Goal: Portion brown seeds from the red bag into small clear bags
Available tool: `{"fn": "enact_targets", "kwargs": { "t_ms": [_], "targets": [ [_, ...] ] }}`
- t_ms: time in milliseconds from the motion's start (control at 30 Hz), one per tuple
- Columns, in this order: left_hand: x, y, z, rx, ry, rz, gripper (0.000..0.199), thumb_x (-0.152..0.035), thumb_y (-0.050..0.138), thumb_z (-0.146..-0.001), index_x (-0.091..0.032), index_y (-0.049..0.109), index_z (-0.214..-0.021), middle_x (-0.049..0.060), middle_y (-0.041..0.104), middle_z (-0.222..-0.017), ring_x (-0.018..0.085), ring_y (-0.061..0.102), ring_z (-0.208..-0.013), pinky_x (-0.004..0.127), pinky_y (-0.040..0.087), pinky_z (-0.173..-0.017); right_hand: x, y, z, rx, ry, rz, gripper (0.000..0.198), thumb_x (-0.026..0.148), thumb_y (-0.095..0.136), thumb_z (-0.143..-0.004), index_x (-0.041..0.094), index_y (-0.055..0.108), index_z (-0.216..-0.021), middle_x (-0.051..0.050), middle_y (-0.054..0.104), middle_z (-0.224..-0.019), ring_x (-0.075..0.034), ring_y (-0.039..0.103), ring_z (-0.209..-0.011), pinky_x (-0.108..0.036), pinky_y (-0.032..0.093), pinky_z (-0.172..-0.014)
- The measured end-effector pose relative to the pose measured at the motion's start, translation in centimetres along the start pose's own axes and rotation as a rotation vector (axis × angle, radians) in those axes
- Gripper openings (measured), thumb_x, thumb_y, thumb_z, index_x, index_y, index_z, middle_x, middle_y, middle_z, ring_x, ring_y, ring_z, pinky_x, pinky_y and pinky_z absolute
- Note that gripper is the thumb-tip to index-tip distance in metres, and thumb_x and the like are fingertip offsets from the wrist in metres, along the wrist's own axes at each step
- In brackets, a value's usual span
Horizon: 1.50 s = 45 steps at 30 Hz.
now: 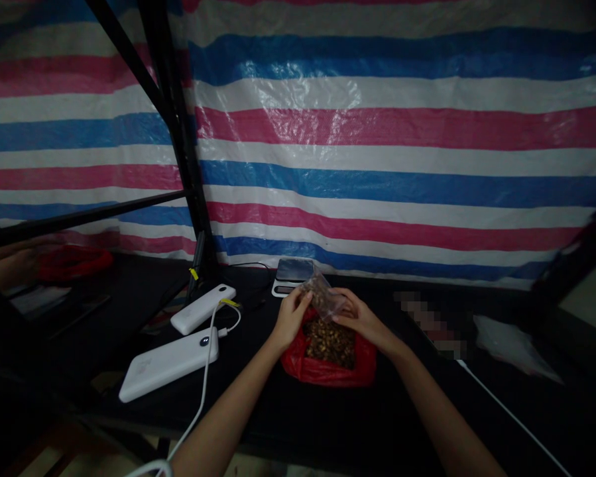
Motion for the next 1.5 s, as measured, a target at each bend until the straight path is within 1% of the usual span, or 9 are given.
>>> {"fn": "enact_targets", "kwargs": {
  "t_ms": [100, 267, 433, 567, 767, 1067, 1167, 1333, 1500],
  "targets": [
    [-0.8, -0.2, 0.0, -0.010, 0.046, -0.034, 0.029, -0.037, 0.046, -0.082, -0.015, 0.061, -0.094, 0.006, 0.062, -0.098, 0.017, 0.054, -0.093, 0.027, 0.039, -0.084, 0.9, 0.4, 0.7, 0.112, 0.015, 0.010, 0.065, 0.025, 0.067, -0.066, 0.027, 0.034, -0.122, -0.006, 0.054, -0.117, -0.019, 0.051, -0.108, -0.038, 0.038, -0.094],
    [-1.3, 0.3, 0.1, 0.067, 0.055, -0.084, 0.027, -0.037, 0.050, -0.080, -0.014, 0.064, -0.085, 0.005, 0.064, -0.086, 0.016, 0.056, -0.082, 0.025, 0.042, -0.076, 1.1, 0.6, 1.5, 0.234, 0.080, 0.060, 0.067, 0.024, 0.068, -0.066, 0.025, 0.035, -0.124, -0.007, 0.053, -0.118, -0.019, 0.050, -0.108, -0.037, 0.039, -0.093],
    [-1.4, 1.6, 0.7, 0.193, 0.026, -0.047, 0.030, -0.037, 0.047, -0.081, -0.016, 0.064, -0.095, 0.006, 0.065, -0.094, 0.017, 0.058, -0.087, 0.025, 0.043, -0.078, 1.2, -0.3, 0.4, 0.049, -0.024, 0.113, 0.045, 0.030, 0.062, -0.072, 0.024, 0.048, -0.114, -0.005, 0.056, -0.114, -0.018, 0.053, -0.103, -0.035, 0.040, -0.090],
    [-1.6, 1.4, 0.8, 0.158, 0.038, -0.054, 0.031, -0.037, 0.045, -0.083, -0.015, 0.065, -0.092, 0.006, 0.065, -0.093, 0.018, 0.058, -0.087, 0.026, 0.042, -0.081, 2.3, -0.7, 0.0, -0.089, -0.119, 0.189, 0.024, 0.033, 0.059, -0.074, 0.020, 0.062, -0.094, -0.005, 0.063, -0.100, -0.020, 0.056, -0.096, -0.036, 0.042, -0.088],
    [-1.9, 0.7, 0.6, 0.087, 0.075, -0.185, 0.031, -0.037, 0.044, -0.083, -0.015, 0.066, -0.083, 0.005, 0.065, -0.083, 0.017, 0.057, -0.079, 0.027, 0.042, -0.076, 3.9, -1.4, 0.5, -0.214, -0.182, 0.256, 0.024, 0.037, 0.052, -0.079, 0.021, 0.067, -0.090, -0.005, 0.064, -0.100, -0.021, 0.056, -0.098, -0.034, 0.040, -0.089],
    [-3.4, 0.9, 1.1, 0.080, 0.186, -0.384, 0.028, -0.032, 0.040, -0.086, -0.017, 0.063, -0.078, 0.004, 0.061, -0.078, 0.016, 0.054, -0.078, 0.025, 0.039, -0.073, 3.8, -2.0, 0.6, -0.293, -0.204, 0.304, 0.026, 0.038, 0.053, -0.078, 0.020, 0.068, -0.088, -0.006, 0.066, -0.096, -0.022, 0.058, -0.093, -0.035, 0.042, -0.086],
    [-3.9, 0.6, 1.2, 0.037, 0.219, -0.356, 0.022, -0.030, 0.044, -0.084, -0.018, 0.062, -0.085, 0.004, 0.062, -0.084, 0.016, 0.054, -0.083, 0.026, 0.039, -0.077, 3.6, -1.7, 0.7, -0.275, -0.183, 0.279, 0.025, 0.037, 0.052, -0.079, 0.021, 0.067, -0.093, -0.005, 0.066, -0.098, -0.021, 0.058, -0.094, -0.034, 0.042, -0.086],
    [-4.4, -0.4, 1.2, -0.071, 0.228, -0.296, 0.023, -0.029, 0.045, -0.084, -0.016, 0.062, -0.076, 0.005, 0.062, -0.078, 0.016, 0.055, -0.078, 0.026, 0.041, -0.074, 3.5, -1.2, 0.7, -0.257, -0.172, 0.271, 0.028, 0.039, 0.050, -0.080, 0.021, 0.066, -0.094, -0.005, 0.068, -0.092, -0.021, 0.061, -0.083, -0.034, 0.046, -0.080],
    [-4.4, -0.4, 1.1, -0.058, 0.200, -0.286, 0.024, -0.030, 0.045, -0.083, -0.016, 0.064, -0.078, 0.005, 0.063, -0.078, 0.017, 0.056, -0.078, 0.027, 0.042, -0.074, 3.8, -1.1, 0.7, -0.264, -0.195, 0.323, 0.028, 0.039, 0.048, -0.081, 0.021, 0.066, -0.092, -0.005, 0.067, -0.092, -0.021, 0.060, -0.086, -0.034, 0.046, -0.080]
  ]
}}
Point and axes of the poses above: each hand's wrist, its own z-axis away from the middle knuckle, its own y-axis out of the palm, x = y × z, the point moved 8 cm from there along -z, towards the middle knuckle
